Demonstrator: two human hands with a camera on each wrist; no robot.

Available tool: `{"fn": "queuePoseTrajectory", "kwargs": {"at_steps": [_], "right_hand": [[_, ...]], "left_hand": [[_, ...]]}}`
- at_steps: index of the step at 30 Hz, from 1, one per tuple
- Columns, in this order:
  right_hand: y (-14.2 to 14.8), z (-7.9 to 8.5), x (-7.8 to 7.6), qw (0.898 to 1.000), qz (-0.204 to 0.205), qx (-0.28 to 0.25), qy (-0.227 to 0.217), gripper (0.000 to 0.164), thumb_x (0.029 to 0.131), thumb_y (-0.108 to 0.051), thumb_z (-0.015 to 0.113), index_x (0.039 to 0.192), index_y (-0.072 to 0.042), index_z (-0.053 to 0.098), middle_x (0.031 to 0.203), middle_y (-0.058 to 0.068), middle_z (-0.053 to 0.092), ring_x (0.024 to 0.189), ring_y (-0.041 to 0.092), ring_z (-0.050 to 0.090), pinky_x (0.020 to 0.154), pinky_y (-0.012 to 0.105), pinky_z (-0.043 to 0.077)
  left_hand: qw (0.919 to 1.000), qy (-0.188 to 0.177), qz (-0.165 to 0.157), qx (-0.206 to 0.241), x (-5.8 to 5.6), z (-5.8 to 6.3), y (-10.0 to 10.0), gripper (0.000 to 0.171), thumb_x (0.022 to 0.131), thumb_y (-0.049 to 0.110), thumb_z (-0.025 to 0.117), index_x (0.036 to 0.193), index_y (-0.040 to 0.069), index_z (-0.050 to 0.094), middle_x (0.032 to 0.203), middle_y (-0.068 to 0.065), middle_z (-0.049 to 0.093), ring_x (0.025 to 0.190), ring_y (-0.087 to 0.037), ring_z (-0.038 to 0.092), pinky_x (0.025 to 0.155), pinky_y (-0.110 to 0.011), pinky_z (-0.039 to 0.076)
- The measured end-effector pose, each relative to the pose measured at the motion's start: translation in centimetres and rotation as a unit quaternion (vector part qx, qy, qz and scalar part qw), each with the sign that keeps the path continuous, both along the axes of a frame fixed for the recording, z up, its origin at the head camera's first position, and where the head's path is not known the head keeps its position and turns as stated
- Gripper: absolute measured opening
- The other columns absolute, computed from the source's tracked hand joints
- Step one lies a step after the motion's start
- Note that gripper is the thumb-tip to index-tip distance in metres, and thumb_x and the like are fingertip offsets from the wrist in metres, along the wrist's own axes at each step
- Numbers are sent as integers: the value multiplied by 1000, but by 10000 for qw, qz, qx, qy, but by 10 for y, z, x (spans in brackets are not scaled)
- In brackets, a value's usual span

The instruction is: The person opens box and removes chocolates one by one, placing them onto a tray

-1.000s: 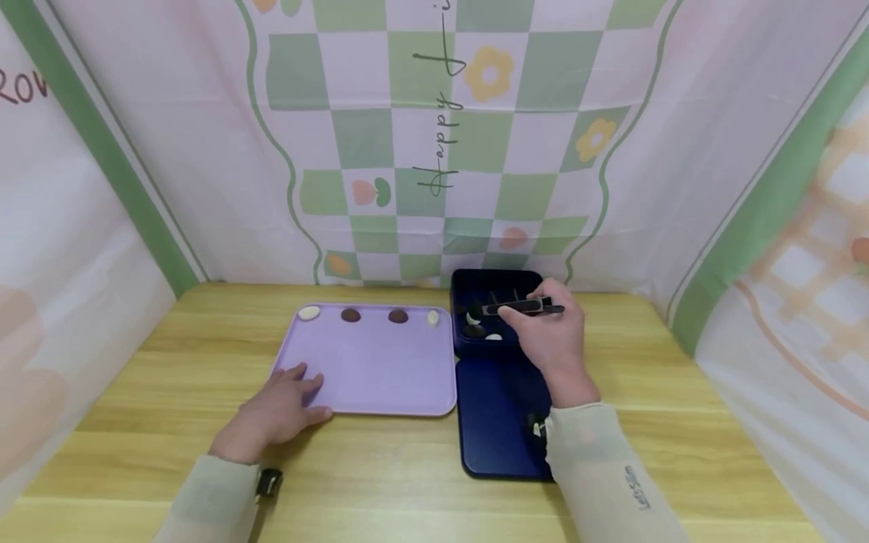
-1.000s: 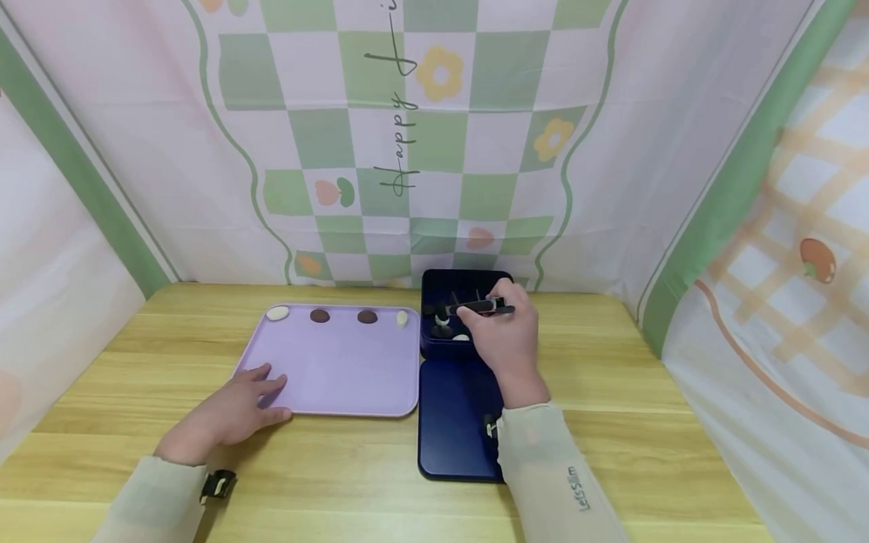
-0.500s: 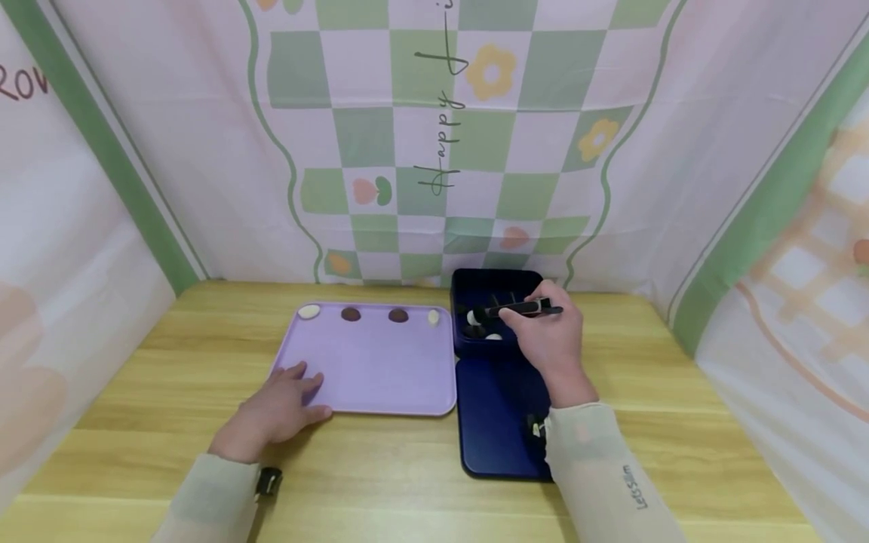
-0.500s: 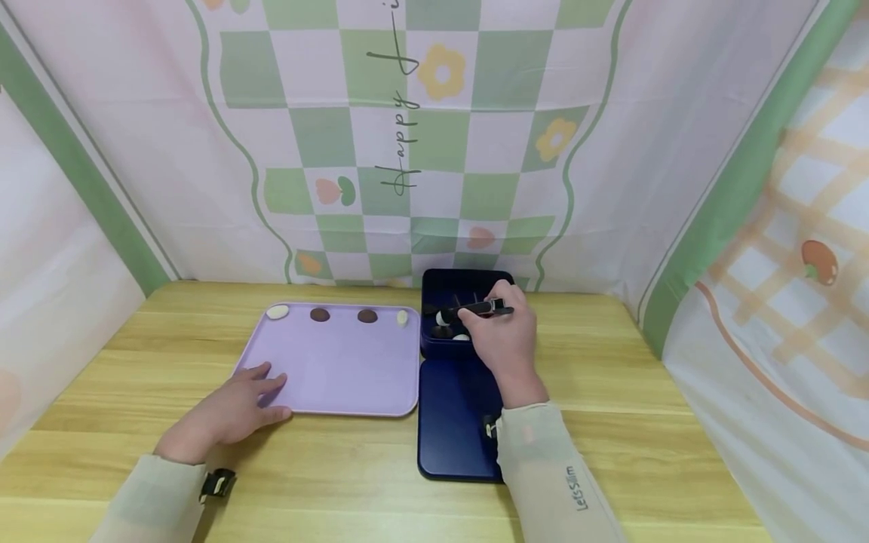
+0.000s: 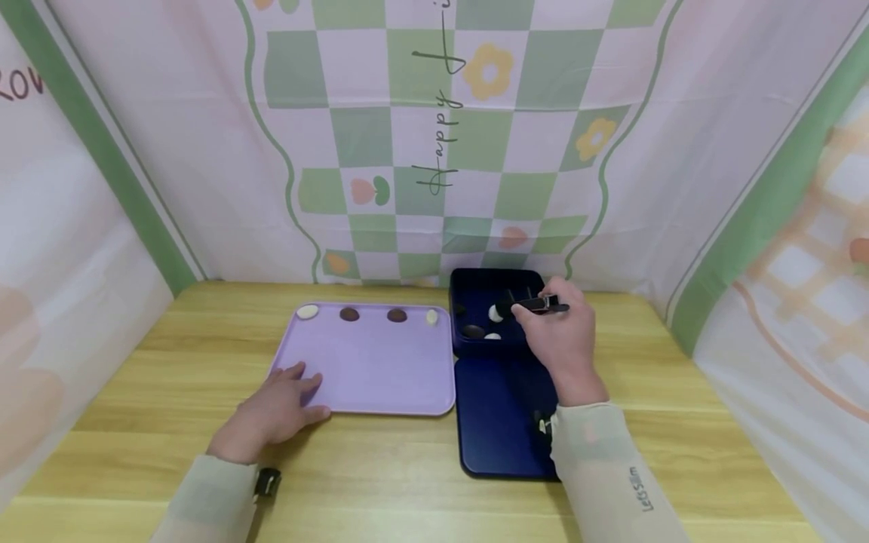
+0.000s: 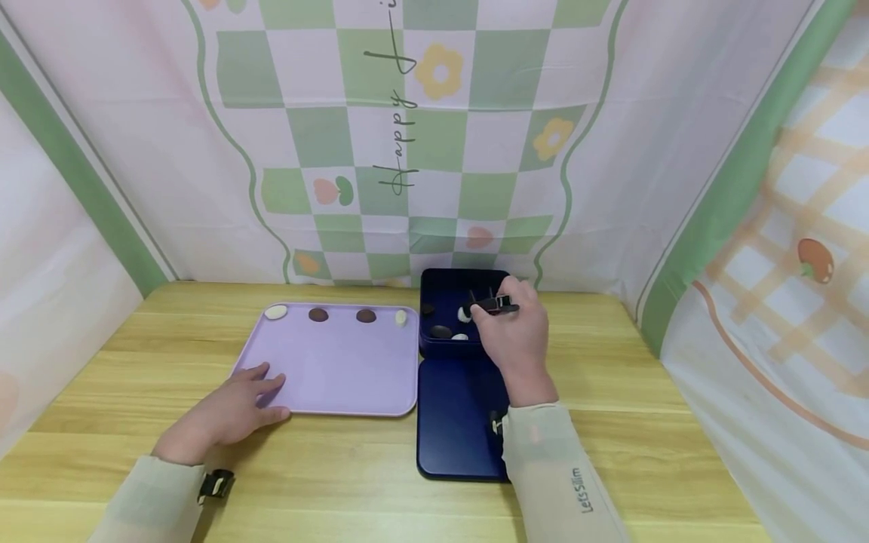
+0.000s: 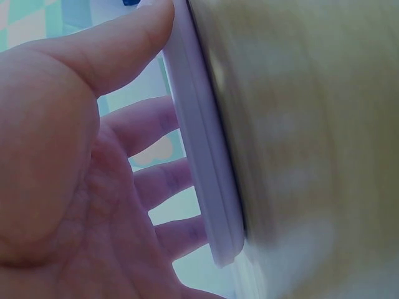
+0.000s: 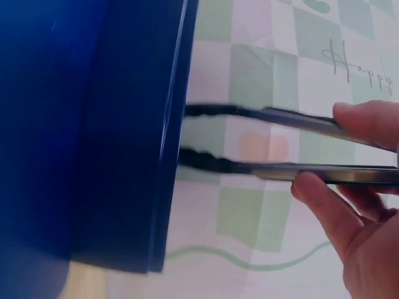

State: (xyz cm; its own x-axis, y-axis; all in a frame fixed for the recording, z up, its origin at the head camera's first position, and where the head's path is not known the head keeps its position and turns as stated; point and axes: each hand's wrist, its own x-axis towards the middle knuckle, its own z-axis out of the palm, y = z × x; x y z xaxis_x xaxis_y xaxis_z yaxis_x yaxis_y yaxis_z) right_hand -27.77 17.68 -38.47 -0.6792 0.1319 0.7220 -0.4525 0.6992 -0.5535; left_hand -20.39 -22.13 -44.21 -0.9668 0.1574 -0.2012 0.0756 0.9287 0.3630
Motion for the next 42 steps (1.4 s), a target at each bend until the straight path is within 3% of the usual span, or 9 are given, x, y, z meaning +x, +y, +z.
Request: {"fn": "queuePoseTrajectory", "kwargs": {"at_steps": [4, 7, 10, 13, 19, 26, 31, 36, 42], "right_hand": [[2, -3, -1, 9952, 136, 744, 619, 52, 59, 5, 90, 74, -10, 43, 75, 9, 44, 64, 30, 45, 62, 46, 47], [-1, -5, -1, 9877, 600, 1202, 796, 58, 59, 7, 90, 76, -10, 38, 75, 5, 37, 63, 25, 37, 58, 41, 44], [-5, -6, 1, 9819, 1210, 1249, 751, 56, 61, 7, 91, 77, -11, 40, 76, 3, 36, 66, 20, 37, 58, 39, 42], [-8, -4, 3, 9813, 1510, 954, 712, 47, 61, 6, 92, 78, -10, 50, 78, 2, 46, 69, 17, 45, 62, 37, 46], [-3, -2, 2, 9903, 1281, 241, 476, 39, 62, 6, 92, 81, -3, 60, 84, 10, 60, 77, 22, 56, 71, 34, 47], [1, -2, 3, 9942, 893, -439, -405, 36, 70, -4, 92, 84, -8, 59, 93, 6, 61, 73, 21, 63, 62, 27, 53], [0, -6, 1, 9914, 841, -710, -703, 35, 71, -10, 92, 84, -8, 59, 94, 2, 62, 67, 19, 62, 56, 25, 52], [-1, -10, -3, 9926, 844, -523, -703, 36, 70, -8, 92, 85, -10, 59, 93, 4, 61, 73, 19, 62, 60, 32, 55], [4, -11, -6, 9948, 712, 651, 320, 45, 64, 3, 91, 80, -9, 51, 82, 8, 49, 69, 27, 51, 64, 45, 50]], "left_hand": [[10000, -2, 5, -2, 0, 0, 0, 67, 93, 44, 68, 146, 5, 50, 157, -29, 23, 140, -58, 14, 98, -81, 20], [10000, -3, 0, -13, 0, 0, 0, 68, 93, 45, 68, 146, 5, 51, 157, -29, 23, 140, -58, 14, 96, -82, 20], [10000, -6, -1, -31, 0, 0, -1, 69, 93, 46, 68, 146, 6, 51, 157, -29, 23, 140, -58, 14, 93, -84, 20], [10000, 3, -24, -32, -1, -1, -1, 69, 93, 47, 68, 146, 6, 51, 157, -29, 24, 140, -59, 14, 93, -84, 20], [10000, 28, -60, -13, 0, -1, -2, 68, 93, 44, 68, 146, 5, 51, 157, -30, 24, 139, -59, 14, 98, -81, 20], [9999, 56, -113, 45, 0, -2, -2, 66, 94, 42, 68, 145, 3, 51, 156, -31, 24, 139, -59, 15, 106, -74, 20], [9999, 39, -115, 51, 0, -1, -2, 67, 94, 42, 68, 145, 3, 50, 156, -32, 24, 139, -59, 15, 107, -72, 19], [9999, 12, -98, 46, 0, -1, -2, 68, 94, 44, 67, 146, 3, 50, 156, -31, 24, 139, -59, 14, 106, -73, 20], [10000, -2, -96, -12, -2, -1, -2, 70, 93, 48, 66, 146, 5, 50, 157, -31, 23, 140, -59, 14, 104, -76, 20]]}}
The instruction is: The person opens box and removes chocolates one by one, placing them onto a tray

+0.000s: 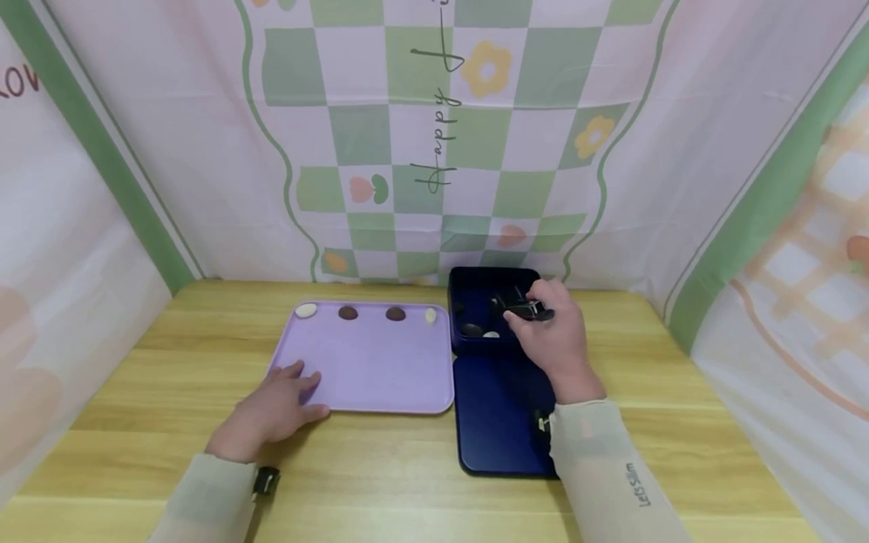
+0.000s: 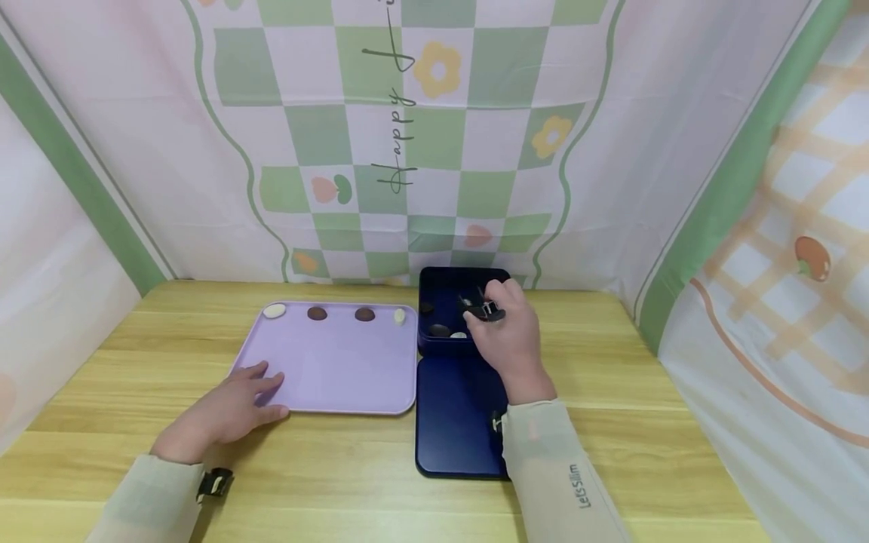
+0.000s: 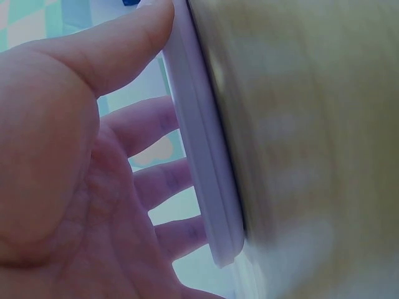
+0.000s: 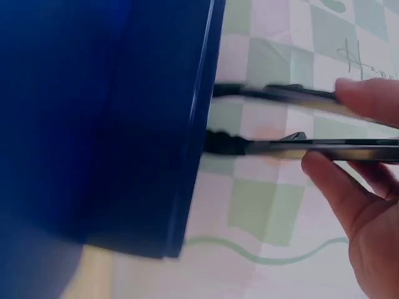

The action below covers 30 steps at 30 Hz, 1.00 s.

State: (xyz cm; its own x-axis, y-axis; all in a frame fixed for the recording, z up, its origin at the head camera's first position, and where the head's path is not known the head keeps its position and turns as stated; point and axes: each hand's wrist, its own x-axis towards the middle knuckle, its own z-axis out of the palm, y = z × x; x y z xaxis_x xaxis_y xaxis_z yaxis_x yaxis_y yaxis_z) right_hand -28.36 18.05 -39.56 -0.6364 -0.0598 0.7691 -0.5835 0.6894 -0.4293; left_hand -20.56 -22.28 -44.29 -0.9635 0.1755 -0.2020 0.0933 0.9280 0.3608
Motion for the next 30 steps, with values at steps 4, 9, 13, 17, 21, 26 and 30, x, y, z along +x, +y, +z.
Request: {"fn": "queuePoseTrajectory", "kwargs": {"at_steps": [4, 9, 13, 17, 21, 26, 30], "right_hand": [[3, 0, 0, 9973, -80, 654, 321, 55, 60, 6, 90, 78, -11, 40, 78, 7, 39, 64, 29, 43, 61, 47, 49], [5, 7, 4, 9999, 5, 95, -38, 50, 59, 2, 94, 78, -10, 49, 82, 9, 50, 73, 28, 52, 67, 46, 50], [8, 14, 8, 9955, -163, -780, -505, 41, 63, -3, 94, 83, -6, 59, 92, 10, 60, 79, 25, 60, 68, 39, 53], [12, 18, 10, 9853, -556, -1266, -1000, 38, 69, -12, 93, 85, -5, 59, 91, 7, 62, 78, 20, 61, 65, 28, 52], [16, 20, 10, 9823, -857, -1398, -906, 39, 69, -13, 94, 84, -4, 58, 88, 6, 60, 82, 18, 58, 69, 25, 49], [19, 17, 6, 9945, -477, -896, -244, 41, 61, 0, 95, 79, -4, 58, 84, 10, 58, 78, 23, 55, 70, 34, 47], [17, 12, 2, 9996, -79, -279, -40, 44, 59, 1, 94, 78, -6, 55, 81, 10, 53, 73, 26, 51, 67, 43, 47]], "left_hand": [[10000, -21, 32, -27, 1, 0, 1, 68, 94, 46, 67, 146, 5, 50, 157, -30, 23, 140, -58, 13, 101, -79, 20], [10000, -6, 13, -35, 1, 0, 1, 67, 94, 44, 67, 146, 5, 50, 157, -30, 23, 140, -58, 14, 101, -79, 20], [10000, 4, 11, -6, 1, 0, 1, 67, 94, 44, 67, 146, 5, 50, 157, -30, 23, 140, -58, 14, 103, -77, 20], [10000, 59, -4, -48, 0, 0, 1, 68, 93, 46, 67, 145, 5, 51, 156, -31, 24, 139, -60, 15, 99, -79, 22], [10000, 60, 5, -77, -1, -1, 1, 67, 94, 46, 67, 145, 5, 52, 156, -31, 25, 138, -60, 15, 97, -81, 22], [10000, 26, 40, -43, -1, -2, 1, 67, 94, 44, 68, 145, 5, 51, 156, -31, 24, 139, -59, 15, 102, -77, 22], [10000, 57, 8, -24, -1, -2, 1, 67, 94, 44, 68, 145, 4, 51, 156, -32, 24, 138, -60, 15, 102, -77, 22]]}}
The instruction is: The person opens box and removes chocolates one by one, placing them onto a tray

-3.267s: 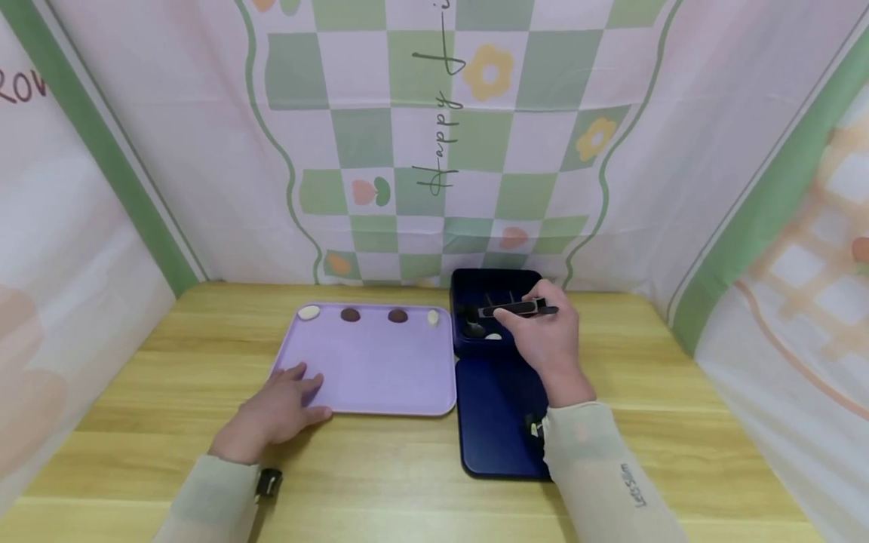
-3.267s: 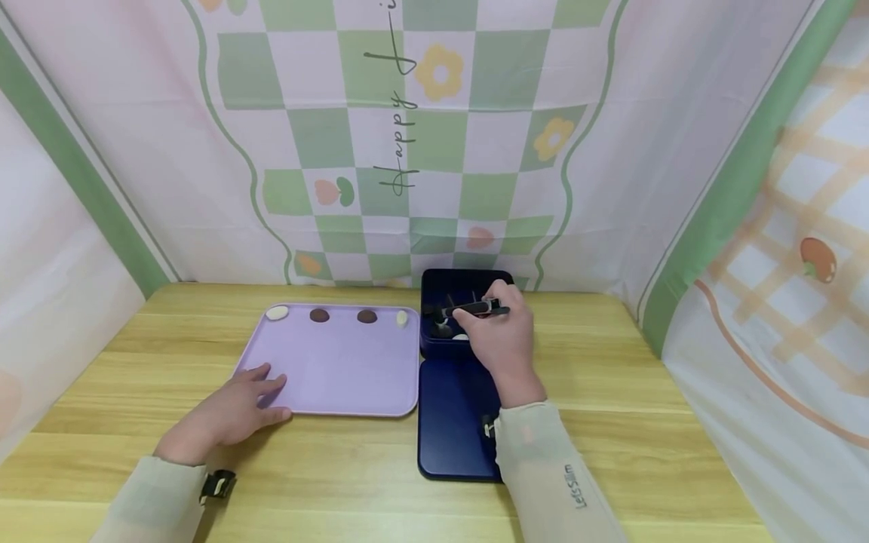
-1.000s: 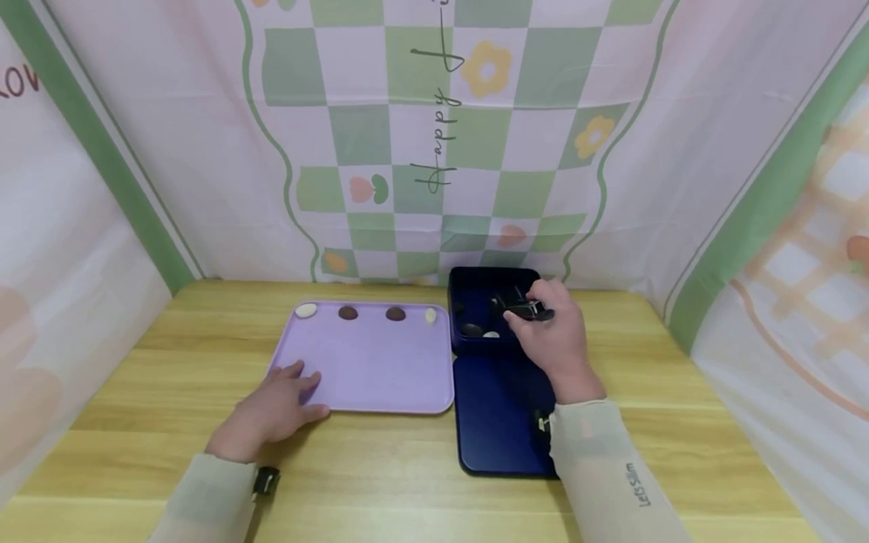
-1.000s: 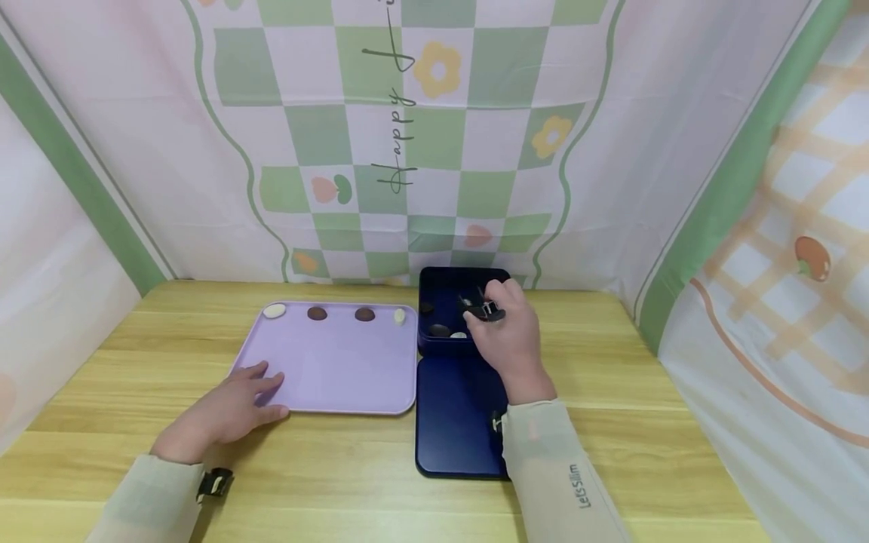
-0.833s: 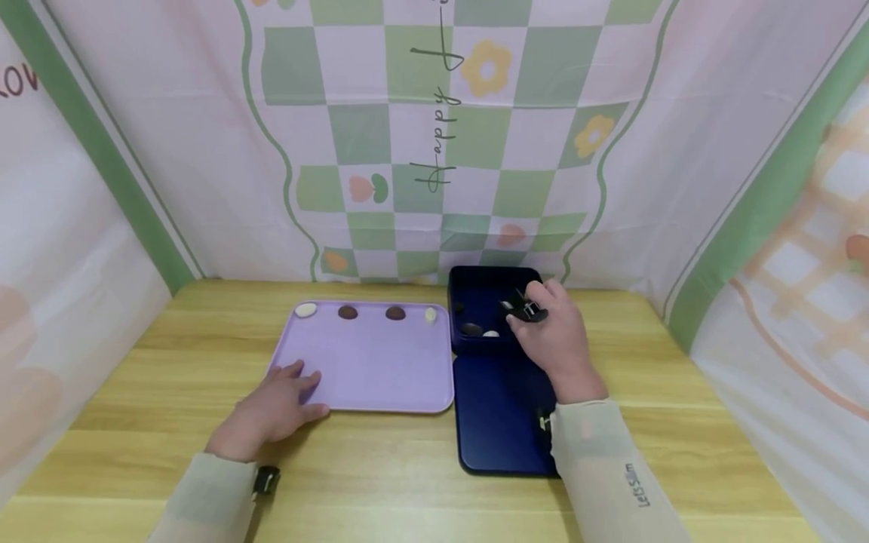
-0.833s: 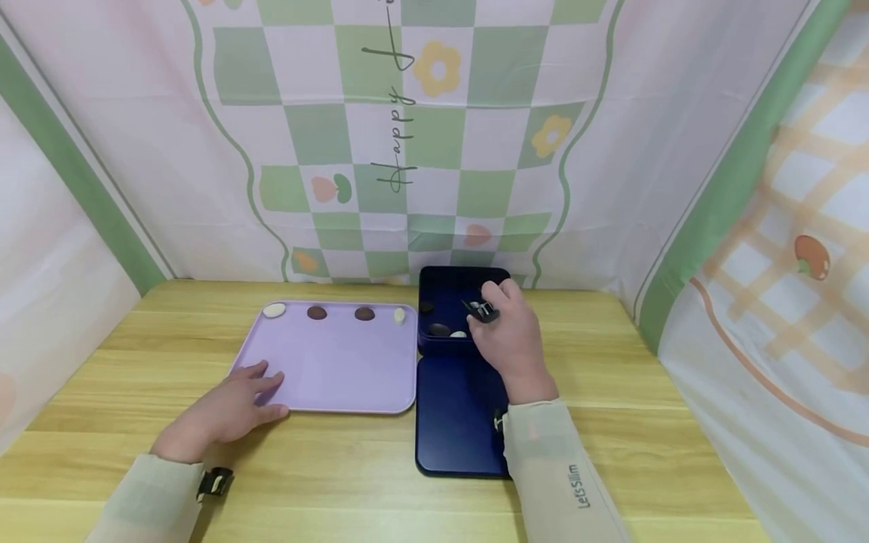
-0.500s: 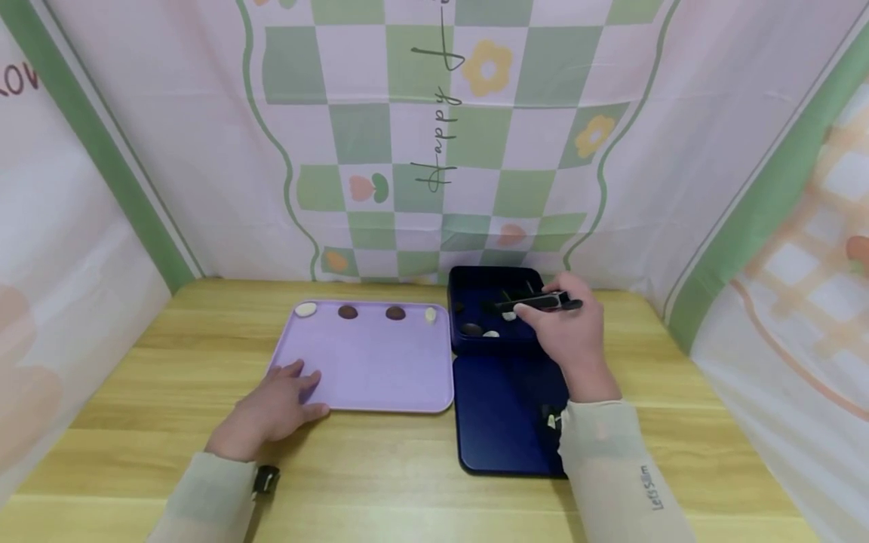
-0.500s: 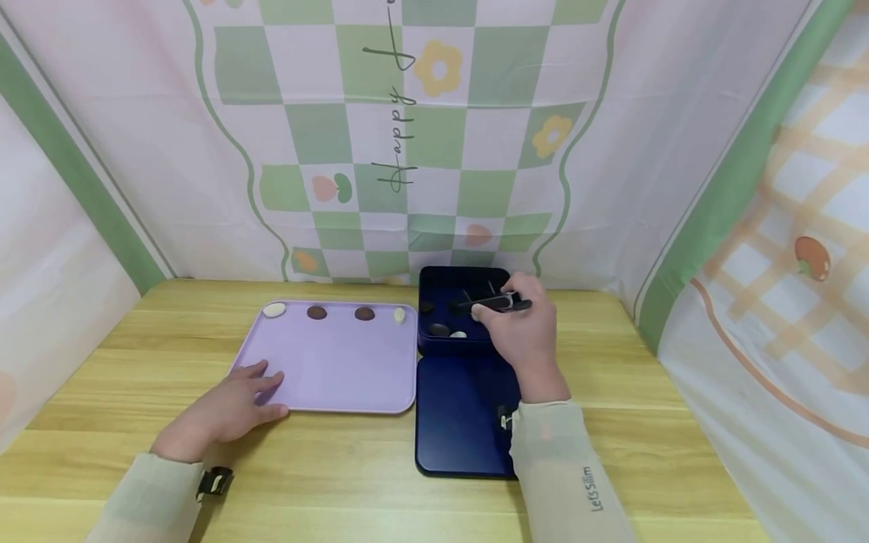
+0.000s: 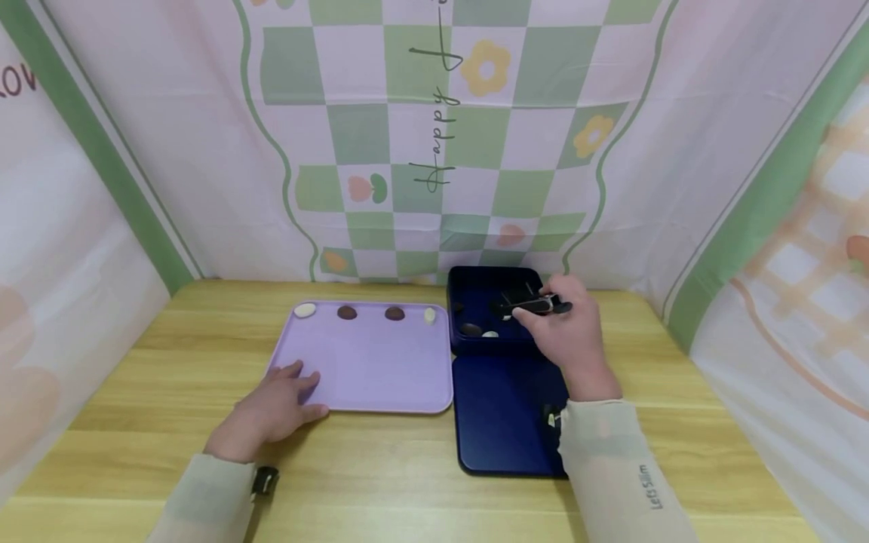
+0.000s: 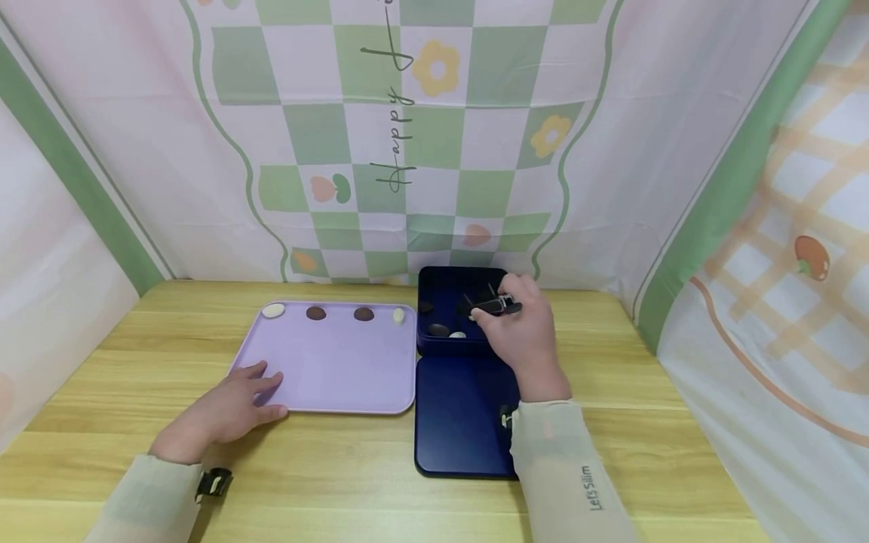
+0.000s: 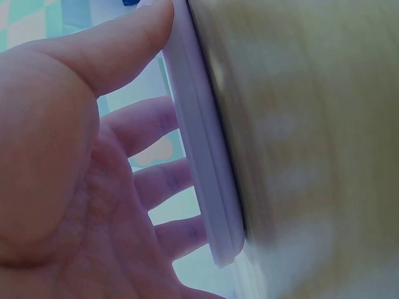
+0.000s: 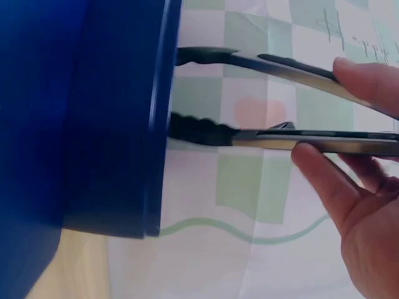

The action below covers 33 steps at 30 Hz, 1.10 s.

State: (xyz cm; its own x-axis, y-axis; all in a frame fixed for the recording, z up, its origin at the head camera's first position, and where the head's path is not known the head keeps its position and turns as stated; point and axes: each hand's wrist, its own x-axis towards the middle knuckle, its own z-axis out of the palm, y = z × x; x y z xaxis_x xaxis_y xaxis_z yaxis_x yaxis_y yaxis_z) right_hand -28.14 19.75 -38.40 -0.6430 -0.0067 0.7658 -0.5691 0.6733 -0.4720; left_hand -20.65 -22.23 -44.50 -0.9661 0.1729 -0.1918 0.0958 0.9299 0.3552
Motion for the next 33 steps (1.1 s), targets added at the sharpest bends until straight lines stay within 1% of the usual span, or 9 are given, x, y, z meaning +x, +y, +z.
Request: {"fn": "queuePoseTrajectory", "kwargs": {"at_steps": [9, 17, 19, 21, 23, 25, 27, 30, 33], "right_hand": [[-1, -9, -2, 9989, -351, 271, -151, 48, 60, 1, 94, 76, -10, 50, 77, 7, 48, 67, 28, 51, 65, 47, 48], [-2, -11, -5, 9969, -185, 771, 14, 55, 60, 0, 93, 76, -11, 42, 78, 6, 45, 69, 28, 45, 64, 45, 45], [-2, -11, -5, 9980, -251, 579, -14, 52, 59, 0, 93, 75, -10, 45, 77, 7, 47, 68, 28, 48, 64, 46, 46], [-1, -10, -4, 9990, -352, 1, -271, 45, 60, -1, 94, 76, -8, 52, 79, 8, 54, 70, 27, 53, 66, 43, 49], [0, -6, -2, 9922, -613, -701, -831, 42, 64, -9, 94, 78, -6, 55, 79, 10, 58, 71, 26, 56, 67, 39, 49], [2, 0, 0, 9756, -950, -1286, -1502, 43, 68, -19, 94, 82, -4, 55, 80, 11, 59, 74, 24, 56, 68, 35, 48], [4, 5, 1, 9549, -1348, -1517, -2168, 50, 71, -30, 92, 83, -5, 51, 77, 13, 58, 74, 25, 56, 67, 34, 47], [8, 7, 1, 9423, -1640, -1564, -2462, 54, 72, -36, 90, 84, -7, 47, 76, 14, 57, 78, 29, 56, 69, 36, 46], [10, 7, 2, 9435, -1714, -1506, -2403, 53, 73, -37, 90, 86, -7, 48, 79, 14, 59, 81, 31, 58, 70, 37, 46]], "left_hand": [[10000, 11, -33, -9, 0, 0, 0, 67, 94, 44, 67, 145, 5, 51, 156, -31, 24, 139, -60, 15, 103, -76, 21], [10000, -21, 23, -29, 1, 1, 1, 67, 94, 45, 67, 145, 5, 51, 156, -31, 24, 139, -59, 14, 98, -81, 21], [10000, -34, 33, -30, 1, 1, 0, 67, 94, 45, 67, 146, 5, 51, 156, -30, 24, 139, -59, 14, 97, -82, 21], [10000, -39, 32, -22, 1, 1, 0, 67, 94, 45, 67, 145, 5, 51, 156, -30, 24, 139, -59, 14, 96, -82, 21], [10000, -42, 30, -6, 1, 1, 1, 67, 94, 44, 67, 146, 5, 51, 156, -30, 24, 139, -59, 14, 98, -81, 21], [10000, -42, 33, -15, 1, 1, 1, 67, 94, 44, 67, 145, 5, 51, 157, -30, 24, 139, -59, 14, 97, -82, 21], [10000, -40, 34, -37, 1, 2, 1, 67, 94, 44, 67, 146, 6, 51, 157, -30, 24, 139, -59, 14, 95, -83, 21], [10000, -57, 43, -64, 1, 2, 1, 67, 94, 45, 67, 146, 6, 51, 157, -29, 24, 139, -59, 15, 92, -85, 21], [9999, -74, 40, -59, 0, 2, 0, 67, 94, 45, 67, 146, 6, 51, 157, -29, 25, 139, -59, 15, 92, -84, 22]]}}
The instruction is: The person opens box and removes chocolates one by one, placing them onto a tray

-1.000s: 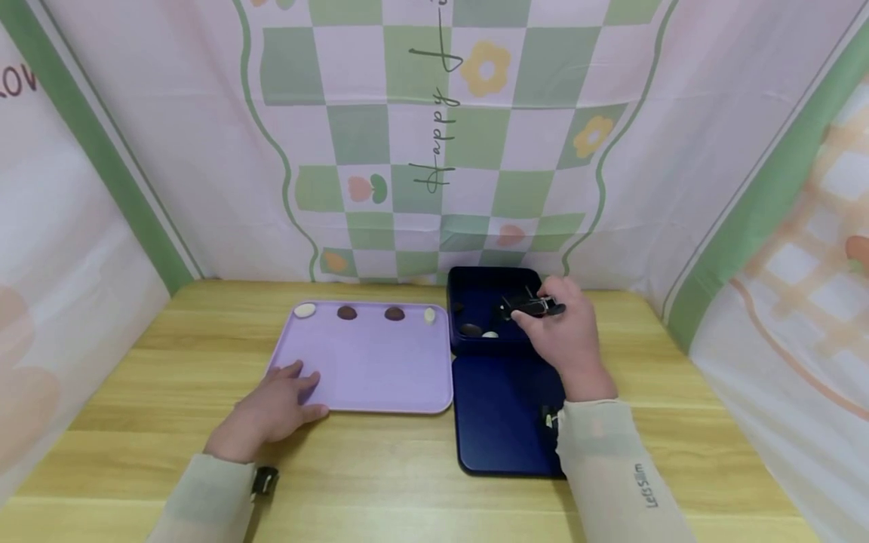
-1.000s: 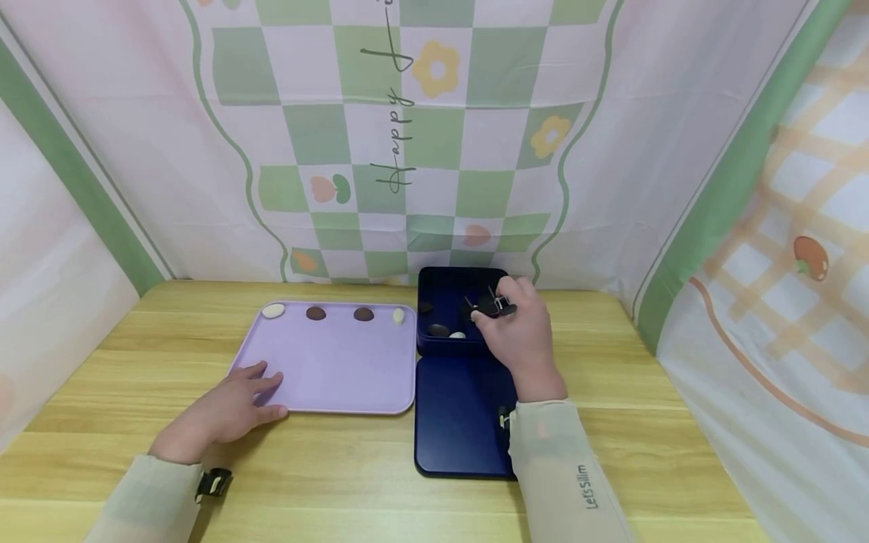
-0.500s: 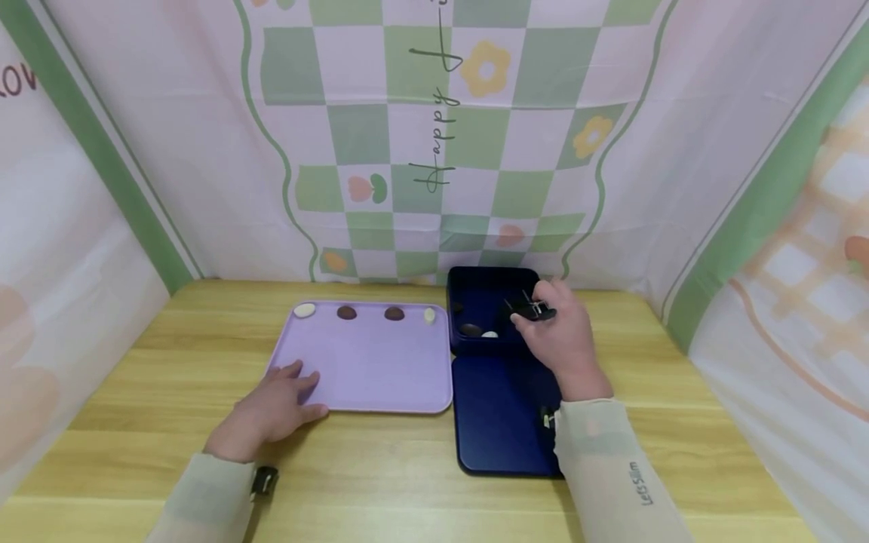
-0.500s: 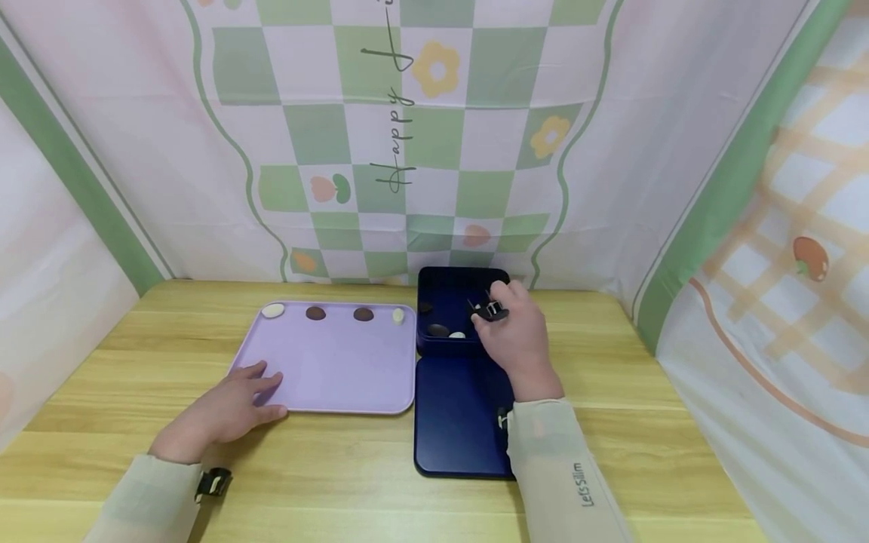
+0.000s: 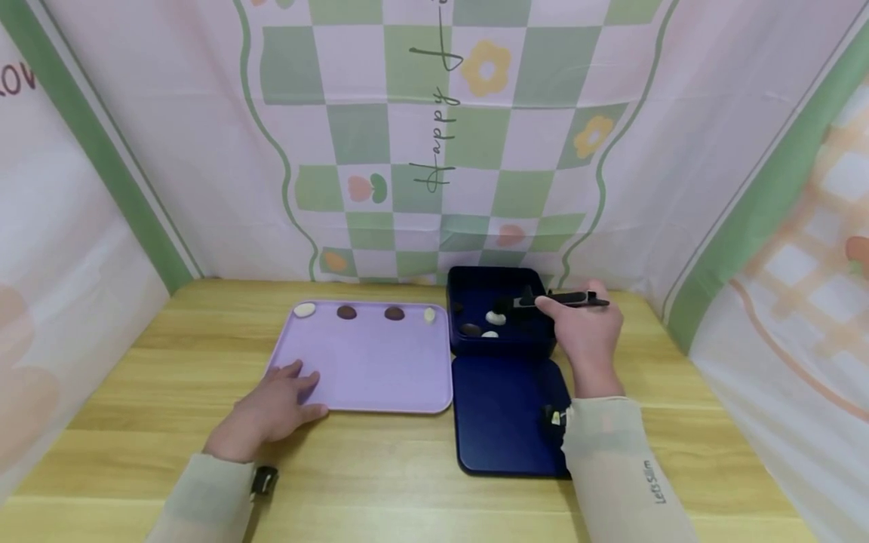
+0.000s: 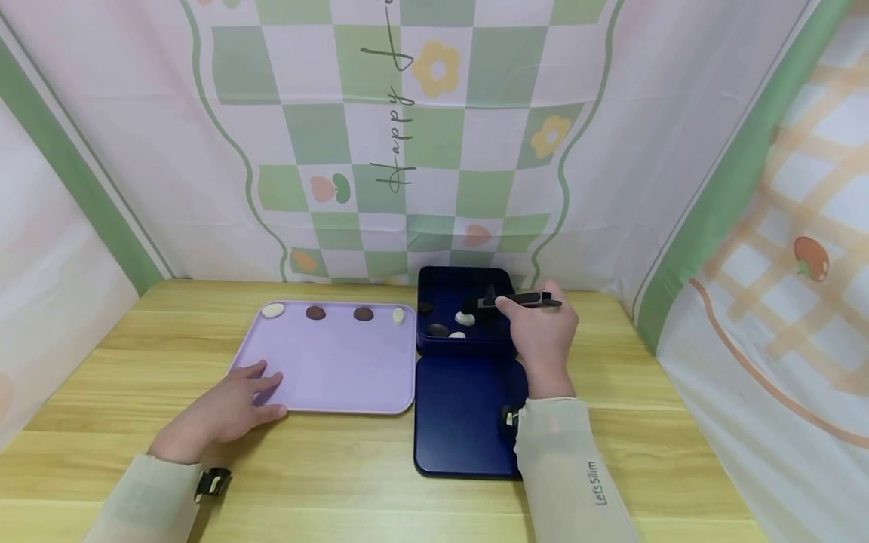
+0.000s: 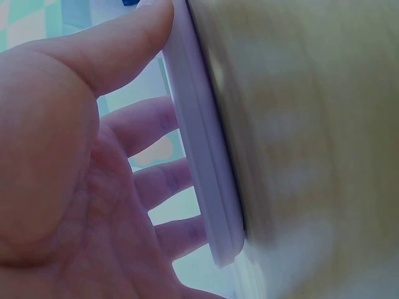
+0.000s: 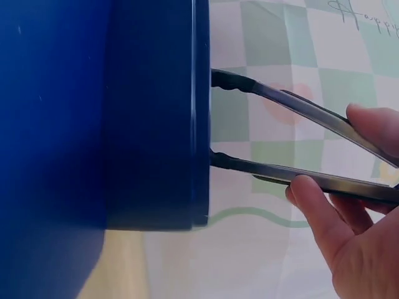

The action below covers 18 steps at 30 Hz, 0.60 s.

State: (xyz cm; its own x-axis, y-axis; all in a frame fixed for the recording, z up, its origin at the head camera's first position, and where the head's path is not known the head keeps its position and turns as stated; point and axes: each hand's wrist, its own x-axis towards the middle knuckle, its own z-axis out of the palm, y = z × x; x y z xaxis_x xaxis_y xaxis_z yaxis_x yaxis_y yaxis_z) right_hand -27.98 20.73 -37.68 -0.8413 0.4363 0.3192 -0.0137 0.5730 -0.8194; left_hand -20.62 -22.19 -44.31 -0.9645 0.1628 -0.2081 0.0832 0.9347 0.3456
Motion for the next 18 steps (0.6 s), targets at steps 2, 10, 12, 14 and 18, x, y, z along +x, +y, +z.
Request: {"fn": "queuePoseTrajectory", "kwargs": {"at_steps": [2, 10, 12, 14, 18], "right_hand": [[0, 0, 2, 9999, 82, 37, 86, 51, 73, -37, 90, 88, -8, 51, 82, 14, 61, 81, 30, 58, 70, 37, 47], [-5, 3, 6, 9955, 768, 403, 375, 44, 73, -28, 91, 94, -9, 58, 96, 12, 63, 82, 29, 61, 68, 40, 51], [-6, 2, 5, 9936, 933, 498, 402, 42, 73, -23, 91, 96, -8, 59, 98, 12, 64, 83, 30, 61, 70, 42, 52], [-6, -1, 4, 9912, 1084, 633, 415, 41, 74, -20, 90, 97, -8, 60, 100, 12, 63, 85, 31, 61, 71, 43, 52], [-5, -5, 3, 9870, 1304, 774, 540, 39, 74, -18, 89, 98, -7, 60, 104, 11, 62, 90, 33, 61, 74, 44, 52]], "left_hand": [[10000, 4, -5, 1, 0, 0, 0, 67, 94, 46, 67, 146, 6, 51, 156, -30, 25, 139, -59, 15, 92, -84, 22], [10000, 42, -8, -4, 0, -2, -1, 69, 93, 48, 66, 146, 6, 51, 157, -30, 24, 139, -59, 15, 93, -84, 22], [10000, 44, -10, -5, 0, -2, -1, 69, 93, 49, 66, 146, 6, 51, 157, -30, 24, 139, -59, 14, 92, -84, 22], [10000, 45, -8, -9, 0, -3, -1, 69, 94, 49, 66, 146, 6, 51, 157, -29, 24, 139, -59, 14, 92, -84, 22], [10000, 61, -14, 1, 0, -3, -1, 69, 93, 49, 66, 146, 7, 51, 157, -29, 24, 139, -59, 14, 91, -85, 22]]}}
